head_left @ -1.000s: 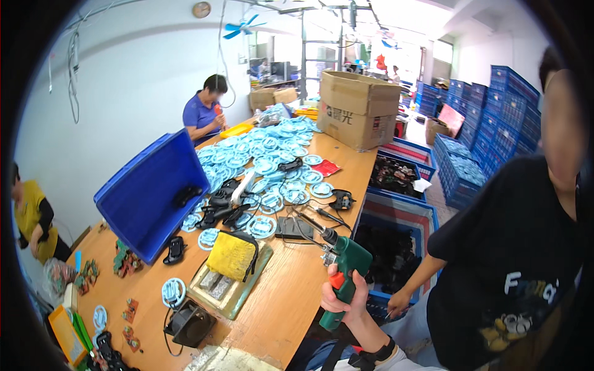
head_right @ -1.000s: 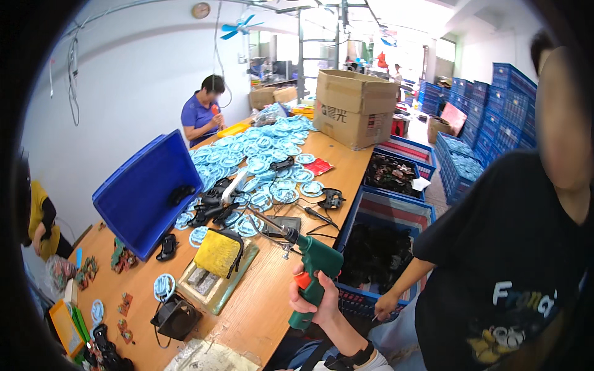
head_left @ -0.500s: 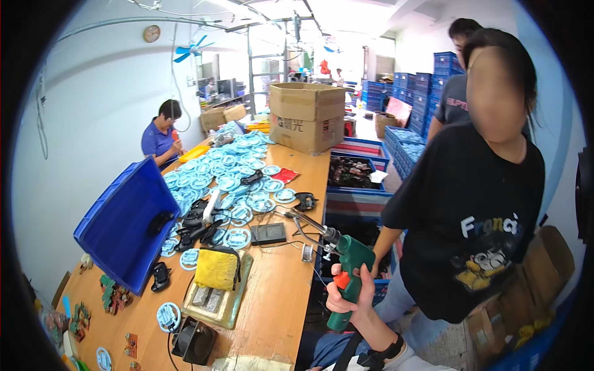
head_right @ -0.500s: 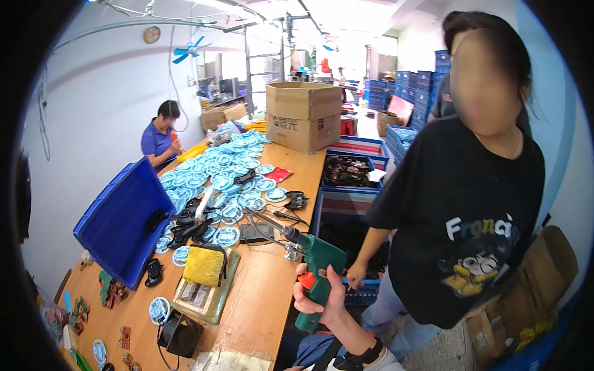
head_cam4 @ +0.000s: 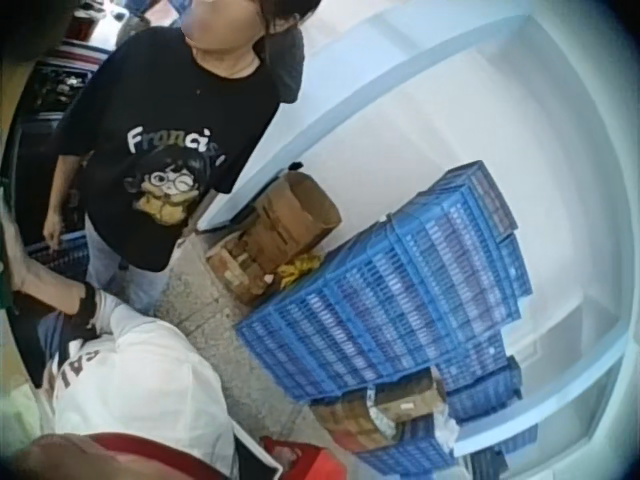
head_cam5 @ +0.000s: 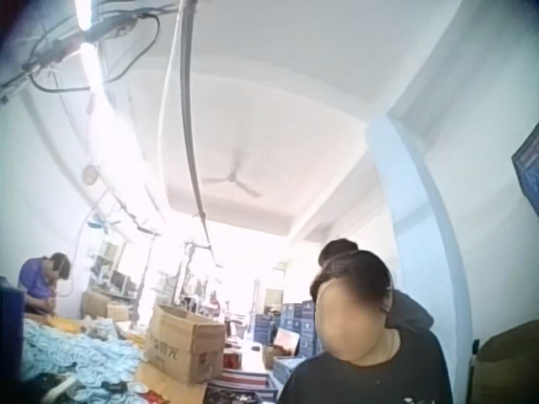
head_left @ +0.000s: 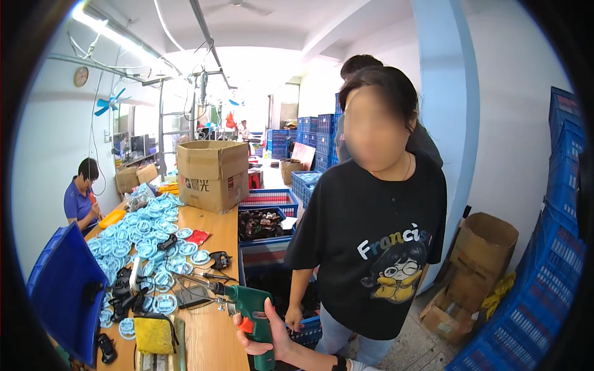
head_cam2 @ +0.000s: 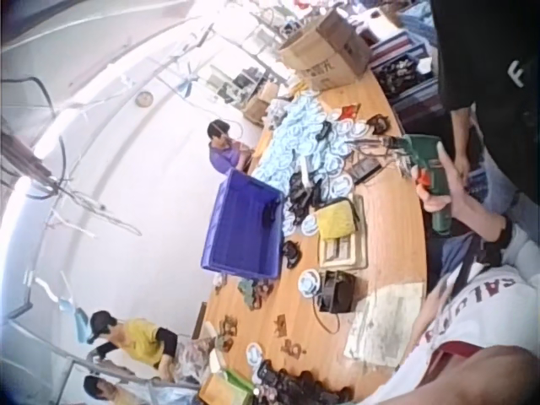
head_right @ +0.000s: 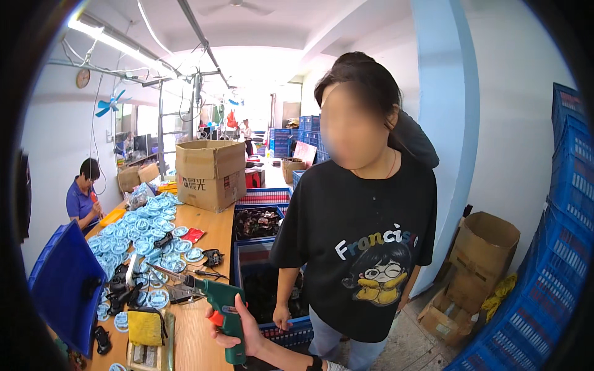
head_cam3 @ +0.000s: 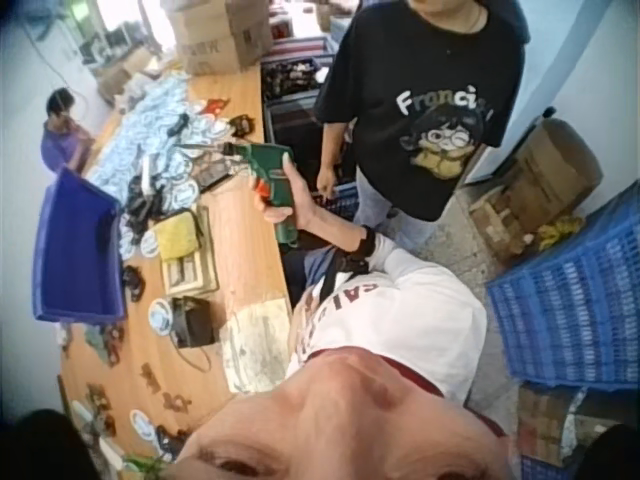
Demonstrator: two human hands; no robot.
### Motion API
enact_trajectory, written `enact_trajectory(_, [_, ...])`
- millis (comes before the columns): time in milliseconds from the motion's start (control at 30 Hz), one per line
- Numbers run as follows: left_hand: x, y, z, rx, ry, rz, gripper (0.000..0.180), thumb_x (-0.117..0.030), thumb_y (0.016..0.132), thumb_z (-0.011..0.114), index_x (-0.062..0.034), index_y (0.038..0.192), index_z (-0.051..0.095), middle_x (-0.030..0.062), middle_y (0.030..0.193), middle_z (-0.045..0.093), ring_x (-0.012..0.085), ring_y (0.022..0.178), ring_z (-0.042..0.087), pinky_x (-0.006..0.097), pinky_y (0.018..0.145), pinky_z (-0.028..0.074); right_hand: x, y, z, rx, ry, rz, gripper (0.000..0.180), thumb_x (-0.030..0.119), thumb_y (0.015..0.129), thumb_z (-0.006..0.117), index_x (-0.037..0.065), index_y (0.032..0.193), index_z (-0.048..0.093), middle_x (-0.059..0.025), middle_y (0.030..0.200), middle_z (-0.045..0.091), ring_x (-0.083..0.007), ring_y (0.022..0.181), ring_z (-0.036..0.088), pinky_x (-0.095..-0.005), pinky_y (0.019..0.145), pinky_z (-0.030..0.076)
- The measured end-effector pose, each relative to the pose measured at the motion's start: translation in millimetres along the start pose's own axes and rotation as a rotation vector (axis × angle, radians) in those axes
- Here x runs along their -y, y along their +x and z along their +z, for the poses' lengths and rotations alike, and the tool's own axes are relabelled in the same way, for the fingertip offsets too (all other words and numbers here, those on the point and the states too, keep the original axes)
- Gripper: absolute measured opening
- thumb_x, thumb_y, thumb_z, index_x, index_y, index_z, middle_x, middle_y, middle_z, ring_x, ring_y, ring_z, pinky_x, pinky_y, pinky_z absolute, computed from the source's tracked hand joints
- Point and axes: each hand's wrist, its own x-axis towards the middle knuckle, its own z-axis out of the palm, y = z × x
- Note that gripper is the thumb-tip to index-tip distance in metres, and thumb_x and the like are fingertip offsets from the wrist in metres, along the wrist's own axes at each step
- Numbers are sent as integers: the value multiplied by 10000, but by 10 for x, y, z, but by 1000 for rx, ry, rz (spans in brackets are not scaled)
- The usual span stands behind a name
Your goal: Soldering wires and assembling components into plastic game controller shells at a factory workbench.
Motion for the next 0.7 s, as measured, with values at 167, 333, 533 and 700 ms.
enact_trajectory(167, [-262, 43, 16, -36, 120, 48, 509, -291, 896, 499, 14, 1284, 373, 161, 1191, 502, 220, 1082, 490, 301, 918, 377, 11, 5, 9, -35, -21, -26, 653, 612, 871, 298, 4, 1071, 426, -156, 760, 593, -64, 338, 372, -181, 352, 290])
enact_trajectory(333, [-339, 25, 16, -52, 156, 63, 514, -294, 898, 494, 14, 1288, 365, 167, 1203, 492, 226, 1095, 480, 303, 926, 369, -67, -31, -9, -16, 15, -8, 589, 549, 894, 335, -5, 1077, 419, -164, 775, 586, -66, 340, 374, -185, 353, 291])
enact_trajectory(533, [-374, -13, 17, -73, 173, 73, 520, -298, 899, 489, 15, 1293, 356, 174, 1217, 479, 234, 1111, 468, 305, 936, 359, -172, -32, -59, -3, 93, 65, 475, 422, 911, 401, -15, 1097, 401, -196, 802, 564, -78, 344, 388, -186, 344, 296])
enact_trajectory(700, [-423, -15, -25, -70, 176, 67, 525, -301, 901, 485, 15, 1297, 349, 179, 1229, 468, 240, 1124, 458, 307, 944, 351, -191, -73, -121, -94, 67, 80, 476, 406, 888, 445, -33, 1072, 459, -174, 738, 569, -105, 354, 394, -210, 359, 319])
